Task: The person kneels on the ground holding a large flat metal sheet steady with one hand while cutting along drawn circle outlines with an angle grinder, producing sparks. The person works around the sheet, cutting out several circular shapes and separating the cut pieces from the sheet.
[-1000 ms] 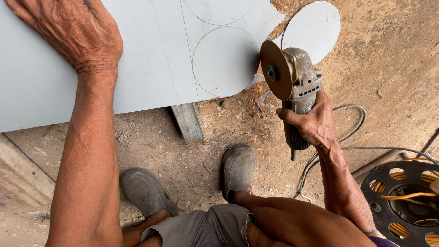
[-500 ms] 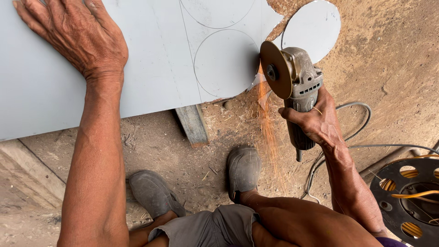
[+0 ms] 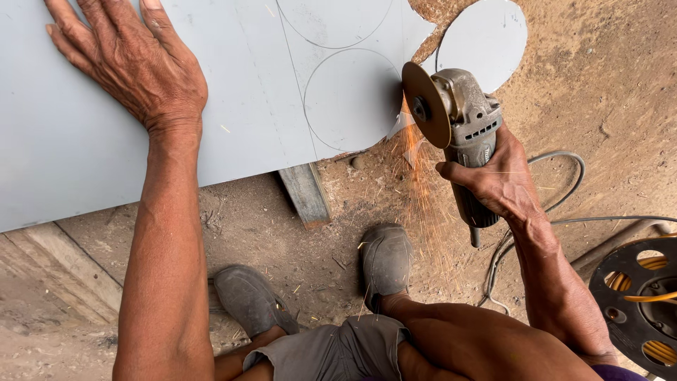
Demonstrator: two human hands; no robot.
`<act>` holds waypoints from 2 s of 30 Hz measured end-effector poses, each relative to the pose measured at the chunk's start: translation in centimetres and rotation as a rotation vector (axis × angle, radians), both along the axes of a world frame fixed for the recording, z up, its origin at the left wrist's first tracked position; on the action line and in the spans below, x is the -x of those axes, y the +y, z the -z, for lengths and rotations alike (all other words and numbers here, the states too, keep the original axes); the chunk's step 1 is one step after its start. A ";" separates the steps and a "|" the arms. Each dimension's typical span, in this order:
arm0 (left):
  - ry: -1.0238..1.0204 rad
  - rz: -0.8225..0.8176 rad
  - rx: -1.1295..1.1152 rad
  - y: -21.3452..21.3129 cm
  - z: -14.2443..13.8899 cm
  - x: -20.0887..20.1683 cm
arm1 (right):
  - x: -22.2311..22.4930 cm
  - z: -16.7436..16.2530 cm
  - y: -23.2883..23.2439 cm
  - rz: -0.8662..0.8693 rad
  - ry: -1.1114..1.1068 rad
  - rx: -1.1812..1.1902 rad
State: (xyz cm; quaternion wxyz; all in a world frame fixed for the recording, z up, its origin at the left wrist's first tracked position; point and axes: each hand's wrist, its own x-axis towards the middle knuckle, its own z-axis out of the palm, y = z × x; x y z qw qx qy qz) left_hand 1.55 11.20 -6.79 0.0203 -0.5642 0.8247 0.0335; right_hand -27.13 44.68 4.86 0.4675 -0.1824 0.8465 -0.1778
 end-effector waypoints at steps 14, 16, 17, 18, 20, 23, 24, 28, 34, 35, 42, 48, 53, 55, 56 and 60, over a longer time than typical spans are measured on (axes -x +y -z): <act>-0.028 -0.011 -0.011 0.0 -0.2 0.1 | 0.4 -0.6 -0.6 -0.017 -0.003 -0.009; -0.025 -0.011 0.002 0.0 0.0 0.1 | 0.4 -0.5 -0.7 -0.016 -0.006 -0.004; -0.024 -0.007 0.011 0.1 0.0 0.1 | 0.4 -0.5 -0.7 -0.014 -0.011 -0.008; -0.021 -0.003 0.022 0.1 0.1 0.0 | 0.4 -0.5 -0.7 -0.013 -0.013 -0.011; -0.019 0.000 0.032 0.1 0.2 0.0 | 0.5 -0.4 -0.8 -0.010 -0.018 0.015; -0.024 -0.004 0.027 0.1 0.3 -0.1 | 0.5 -0.3 -0.8 -0.013 -0.012 0.028; -0.024 -0.006 0.023 0.1 0.3 0.0 | 0.5 -0.3 -0.8 -0.015 -0.007 0.029; -0.028 0.008 0.009 0.0 0.2 -0.1 | 0.3 -0.4 -0.7 -0.022 0.003 0.013; 0.036 -0.008 -0.025 0.0 0.0 0.1 | 0.3 -0.5 -0.5 -0.015 -0.007 -0.007; 0.015 -0.005 -0.020 0.1 -0.1 0.1 | 0.4 -0.5 -0.5 -0.023 -0.007 -0.004; 0.015 -0.014 -0.014 0.1 -1.0 0.9 | 0.4 -0.8 -0.9 -0.028 -0.003 0.004; -0.012 0.002 0.010 0.1 -1.0 0.8 | 0.6 -0.9 -0.8 -0.054 0.008 -0.017; -0.051 0.009 0.060 0.0 -0.1 0.4 | 0.6 -0.7 -0.7 -0.038 -0.015 -0.013; -0.040 0.004 0.057 0.1 0.1 0.4 | 0.6 -0.7 -0.7 -0.034 -0.015 -0.008; -0.033 0.010 0.064 0.1 0.1 0.4 | 0.7 -0.7 -0.8 -0.032 -0.017 -0.007; -0.020 0.020 0.074 0.1 0.1 0.5 | 0.9 -0.7 -0.9 -0.030 -0.037 0.025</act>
